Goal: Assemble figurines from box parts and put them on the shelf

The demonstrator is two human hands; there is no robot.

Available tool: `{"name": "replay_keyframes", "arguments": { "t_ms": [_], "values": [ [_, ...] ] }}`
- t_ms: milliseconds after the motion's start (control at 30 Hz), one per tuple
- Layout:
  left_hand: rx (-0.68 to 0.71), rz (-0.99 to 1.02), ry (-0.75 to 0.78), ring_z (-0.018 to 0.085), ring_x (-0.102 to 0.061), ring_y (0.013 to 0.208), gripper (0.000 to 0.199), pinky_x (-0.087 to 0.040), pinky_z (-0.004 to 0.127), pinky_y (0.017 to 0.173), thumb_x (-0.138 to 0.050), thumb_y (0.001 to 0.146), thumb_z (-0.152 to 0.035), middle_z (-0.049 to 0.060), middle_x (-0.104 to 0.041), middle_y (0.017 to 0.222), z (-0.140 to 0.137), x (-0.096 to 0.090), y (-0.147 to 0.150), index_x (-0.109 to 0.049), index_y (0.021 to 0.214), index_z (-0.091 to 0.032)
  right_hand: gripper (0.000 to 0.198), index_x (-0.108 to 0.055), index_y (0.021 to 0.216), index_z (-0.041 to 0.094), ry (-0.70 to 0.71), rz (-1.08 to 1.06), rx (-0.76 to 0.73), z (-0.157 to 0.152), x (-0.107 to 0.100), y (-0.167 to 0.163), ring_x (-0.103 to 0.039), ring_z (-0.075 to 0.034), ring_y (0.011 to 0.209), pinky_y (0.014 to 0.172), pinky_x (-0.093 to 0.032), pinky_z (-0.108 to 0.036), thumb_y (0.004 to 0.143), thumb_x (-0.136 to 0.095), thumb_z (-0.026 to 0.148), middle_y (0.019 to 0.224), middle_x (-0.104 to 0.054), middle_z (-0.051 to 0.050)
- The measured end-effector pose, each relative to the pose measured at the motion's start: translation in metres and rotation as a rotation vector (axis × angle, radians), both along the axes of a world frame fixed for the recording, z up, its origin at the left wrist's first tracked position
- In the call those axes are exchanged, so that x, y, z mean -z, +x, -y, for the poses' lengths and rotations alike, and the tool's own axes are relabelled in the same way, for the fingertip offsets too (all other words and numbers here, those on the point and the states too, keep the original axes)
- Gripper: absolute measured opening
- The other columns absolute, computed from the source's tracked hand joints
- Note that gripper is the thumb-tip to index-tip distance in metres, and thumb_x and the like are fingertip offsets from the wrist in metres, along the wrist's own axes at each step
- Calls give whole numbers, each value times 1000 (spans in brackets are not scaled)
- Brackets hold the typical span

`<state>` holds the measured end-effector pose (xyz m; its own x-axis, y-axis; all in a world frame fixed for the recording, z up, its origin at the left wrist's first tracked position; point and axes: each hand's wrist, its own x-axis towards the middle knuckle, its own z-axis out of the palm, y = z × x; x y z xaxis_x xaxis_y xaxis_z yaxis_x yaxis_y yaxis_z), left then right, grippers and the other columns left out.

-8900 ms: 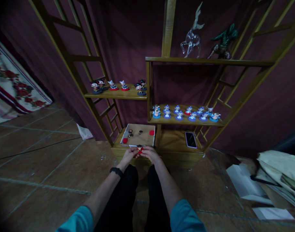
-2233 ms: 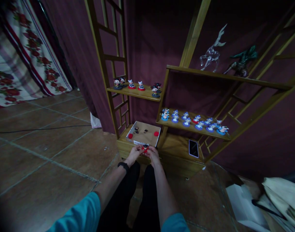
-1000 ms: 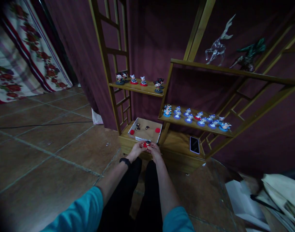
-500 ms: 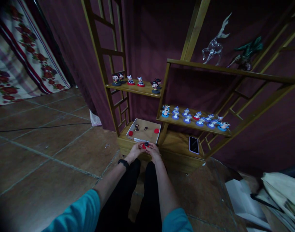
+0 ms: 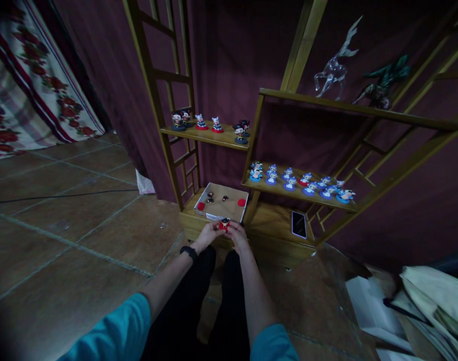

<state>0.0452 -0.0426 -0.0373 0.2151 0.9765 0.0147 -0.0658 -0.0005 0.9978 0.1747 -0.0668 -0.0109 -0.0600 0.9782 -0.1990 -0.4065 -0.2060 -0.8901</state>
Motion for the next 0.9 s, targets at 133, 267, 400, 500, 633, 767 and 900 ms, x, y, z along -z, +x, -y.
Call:
{"name": "replay_keyframes", "arguments": {
  "t_ms": [133,267,400,500,633,767,900],
  "values": [
    [14,47,-77,7,-44,49,29,-33,19,50,-69,58,-25,-3,-54,56,2,-5,-5,-62,83,-11,30,-65,86,19,-20,-39,-36,-1,3,2,-63,-16,74,75,-47,-32,56,-70,24,82,-69,-3],
    [51,102,-127,7,-44,49,30,-33,19,50,-71,57,-28,0,-56,58,3,-11,-8,-63,80,-10,32,-65,88,19,-35,-36,-42,-2,7,4,-63,-15,73,76,-46,-31,57,-69,25,83,-69,-3],
    [63,151,-161,9,-50,56,31,-35,19,52,-72,56,-24,2,-61,67,5,-16,-9,-64,83,-11,34,-64,91,20,-16,-24,-56,-2,5,3,-62,-14,74,76,-46,-30,58,-69,25,84,-68,-2],
    [69,194,-181,9,-53,60,31,-37,19,53,-72,55,-18,3,-62,71,5,-17,-10,-63,85,-12,37,-63,93,21,12,-34,-79,-1,3,2,-61,-14,77,75,-46,-29,57,-70,23,87,-67,-2],
    [20,283,-231,8,-54,58,41,-38,18,55,-72,53,-10,2,-62,72,5,-15,-9,-60,93,-13,39,-60,92,22,18,-34,-62,-2,4,2,-61,-13,76,74,-45,-28,54,-72,22,84,-66,-1],
    [16,369,-265,9,-56,60,42,-40,20,58,-71,52,-6,4,-63,74,4,-13,-7,-59,93,-12,40,-58,92,22,21,-6,-44,-4,6,3,-60,-13,73,72,-46,-28,54,-72,23,81,-65,0],
    [88,396,-268,10,-57,62,31,-41,20,59,-70,53,-6,6,-64,73,3,-13,-8,-62,83,-10,39,-58,90,22,27,-8,-36,-4,8,3,-60,-13,70,71,-46,-29,54,-71,26,79,-65,0]
  ]
}}
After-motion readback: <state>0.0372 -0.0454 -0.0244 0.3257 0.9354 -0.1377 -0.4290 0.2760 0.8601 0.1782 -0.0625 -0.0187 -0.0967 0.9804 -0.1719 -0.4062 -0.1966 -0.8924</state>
